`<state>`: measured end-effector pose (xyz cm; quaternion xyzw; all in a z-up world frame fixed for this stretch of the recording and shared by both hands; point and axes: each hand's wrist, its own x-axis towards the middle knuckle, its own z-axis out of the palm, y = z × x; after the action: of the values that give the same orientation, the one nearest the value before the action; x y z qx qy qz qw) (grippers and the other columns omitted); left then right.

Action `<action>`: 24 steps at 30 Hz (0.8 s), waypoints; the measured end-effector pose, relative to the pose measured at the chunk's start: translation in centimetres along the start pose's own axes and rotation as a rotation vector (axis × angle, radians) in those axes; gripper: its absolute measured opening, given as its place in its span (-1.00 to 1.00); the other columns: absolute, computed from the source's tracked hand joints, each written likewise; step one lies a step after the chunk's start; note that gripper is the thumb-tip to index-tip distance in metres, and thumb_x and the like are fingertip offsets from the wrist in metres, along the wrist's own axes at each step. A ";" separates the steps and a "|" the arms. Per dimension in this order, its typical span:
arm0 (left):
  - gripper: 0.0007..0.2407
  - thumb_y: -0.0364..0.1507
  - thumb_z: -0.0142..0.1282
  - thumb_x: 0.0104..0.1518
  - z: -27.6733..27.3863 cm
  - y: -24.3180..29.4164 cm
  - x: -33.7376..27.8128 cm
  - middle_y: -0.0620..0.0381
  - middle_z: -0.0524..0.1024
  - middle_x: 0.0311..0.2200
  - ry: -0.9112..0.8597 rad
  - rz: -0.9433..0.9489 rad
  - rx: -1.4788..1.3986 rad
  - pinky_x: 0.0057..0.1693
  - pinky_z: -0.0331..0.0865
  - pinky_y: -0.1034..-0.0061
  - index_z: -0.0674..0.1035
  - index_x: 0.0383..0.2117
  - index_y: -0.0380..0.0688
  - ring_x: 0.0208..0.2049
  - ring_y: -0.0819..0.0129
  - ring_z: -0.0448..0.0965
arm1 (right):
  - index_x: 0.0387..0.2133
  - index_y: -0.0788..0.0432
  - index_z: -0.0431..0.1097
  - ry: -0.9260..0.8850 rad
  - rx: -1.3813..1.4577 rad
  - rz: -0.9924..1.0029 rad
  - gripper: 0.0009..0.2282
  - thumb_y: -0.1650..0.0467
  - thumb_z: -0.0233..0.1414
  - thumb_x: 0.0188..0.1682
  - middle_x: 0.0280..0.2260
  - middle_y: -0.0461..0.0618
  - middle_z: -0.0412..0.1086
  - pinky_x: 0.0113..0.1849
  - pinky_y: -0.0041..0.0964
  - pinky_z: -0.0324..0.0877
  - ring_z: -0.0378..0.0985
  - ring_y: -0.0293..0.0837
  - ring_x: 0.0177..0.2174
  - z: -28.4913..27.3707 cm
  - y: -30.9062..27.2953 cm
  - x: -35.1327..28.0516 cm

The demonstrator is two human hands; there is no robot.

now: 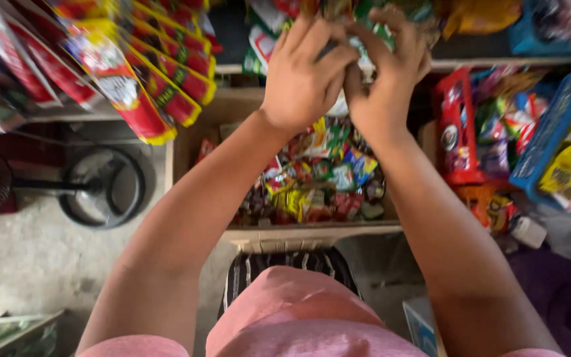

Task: Stocking small packets of food and condiments onto shelf hooks from a box on the floor.

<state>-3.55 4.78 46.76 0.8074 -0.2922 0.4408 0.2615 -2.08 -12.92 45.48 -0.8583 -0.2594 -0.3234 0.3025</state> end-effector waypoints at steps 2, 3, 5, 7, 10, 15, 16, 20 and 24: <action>-0.80 -0.51 0.21 0.10 1.4 0.0 -4.0 0.15 0.46 -0.10 -0.086 -0.089 -0.042 0.02 0.38 0.19 0.61 -0.15 0.02 -0.07 0.06 0.47 | 0.02 0.03 0.49 -0.067 0.015 0.042 -0.67 0.48 0.21 -0.03 0.10 0.01 0.34 0.14 0.08 0.09 0.29 0.06 0.15 1.8 1.3 -3.4; -0.79 -0.53 0.19 0.08 2.1 -0.2 -5.8 0.17 0.48 -0.12 -0.156 -0.155 -0.072 0.00 0.40 0.22 0.62 -0.15 0.01 -0.09 0.09 0.50 | -0.05 0.06 0.50 -0.110 0.030 0.063 -0.71 0.48 0.21 -0.07 0.05 -0.01 0.40 0.12 0.09 0.12 0.33 0.05 0.11 2.7 2.0 -5.0; -0.79 -0.53 0.18 0.07 3.3 -0.6 -10.2 0.15 0.49 -0.16 -0.237 -0.259 -0.061 -0.02 0.43 0.21 0.63 -0.17 0.03 -0.11 0.07 0.51 | -0.10 0.06 0.52 -0.200 0.041 0.116 -0.74 0.48 0.20 -0.08 -0.02 0.00 0.43 0.07 0.09 0.16 0.36 0.08 0.06 4.6 2.8 -8.5; -0.80 -0.52 0.17 0.06 4.6 -1.3 -15.2 0.14 0.50 -0.20 -0.319 -0.361 -0.043 -0.05 0.45 0.19 0.64 -0.19 0.04 -0.13 0.06 0.52 | -0.14 0.07 0.54 -0.288 0.056 0.164 -0.76 0.48 0.20 -0.09 -0.09 0.01 0.47 0.02 0.10 0.19 0.39 0.12 0.00 6.6 4.0 -12.4; -0.88 -0.45 0.17 0.16 5.9 -2.3 -23.6 0.08 0.55 -0.19 -0.564 -0.596 -0.024 -0.04 0.48 0.13 0.65 -0.21 0.06 -0.11 0.00 0.54 | -0.11 0.07 0.55 -0.493 0.166 0.261 -0.76 0.47 0.18 -0.07 -0.14 0.06 0.47 -0.11 0.10 0.37 0.52 0.13 -0.11 10.0 5.8 -18.9; -0.70 -0.27 0.24 0.05 6.7 -2.8 -35.1 -0.05 0.51 -0.02 -0.969 -1.043 0.095 0.07 0.42 0.08 0.59 -0.08 0.01 0.08 -0.09 0.46 | -0.06 0.09 0.53 -0.821 0.347 0.526 -0.74 0.39 0.17 -0.04 -0.12 0.10 0.47 -0.16 -0.05 0.52 0.62 0.03 -0.21 14.5 6.2 -27.4; -0.70 -0.27 0.24 0.05 6.9 -2.8 -36.1 -0.05 0.51 -0.02 -0.978 -1.050 0.090 0.07 0.42 0.08 0.59 -0.08 0.01 0.08 -0.09 0.46 | -0.06 0.09 0.53 -0.830 0.349 0.535 -0.74 0.39 0.17 -0.04 -0.12 0.10 0.47 -0.16 -0.05 0.52 0.62 0.03 -0.21 15.0 5.9 -28.2; -0.50 -0.22 0.23 0.10 8.6 -3.3 -38.8 -0.15 0.39 0.11 -1.050 -1.177 0.193 0.08 0.39 0.02 0.40 0.17 -0.04 0.14 -0.21 0.35 | -0.01 0.03 0.48 -0.939 0.346 0.659 -0.69 0.36 0.15 -0.06 -0.07 0.07 0.43 -0.09 -0.07 0.52 0.62 0.00 -0.17 16.9 5.5 -30.6; -0.53 -0.17 0.15 0.20 10.1 -3.2 -37.3 -0.01 0.33 0.23 -1.071 -1.152 0.342 0.29 0.26 -0.02 0.37 0.26 0.15 0.30 -0.11 0.24 | 0.03 -0.06 0.47 -0.977 0.092 0.537 -0.61 0.31 0.20 -0.14 -0.02 0.04 0.40 -0.02 0.05 0.41 0.46 0.10 -0.02 18.2 4.8 -30.8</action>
<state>-12.04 9.13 9.15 0.9619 0.1559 -0.1718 0.1449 -11.93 -11.37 10.81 -0.9302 -0.1554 0.2120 0.2560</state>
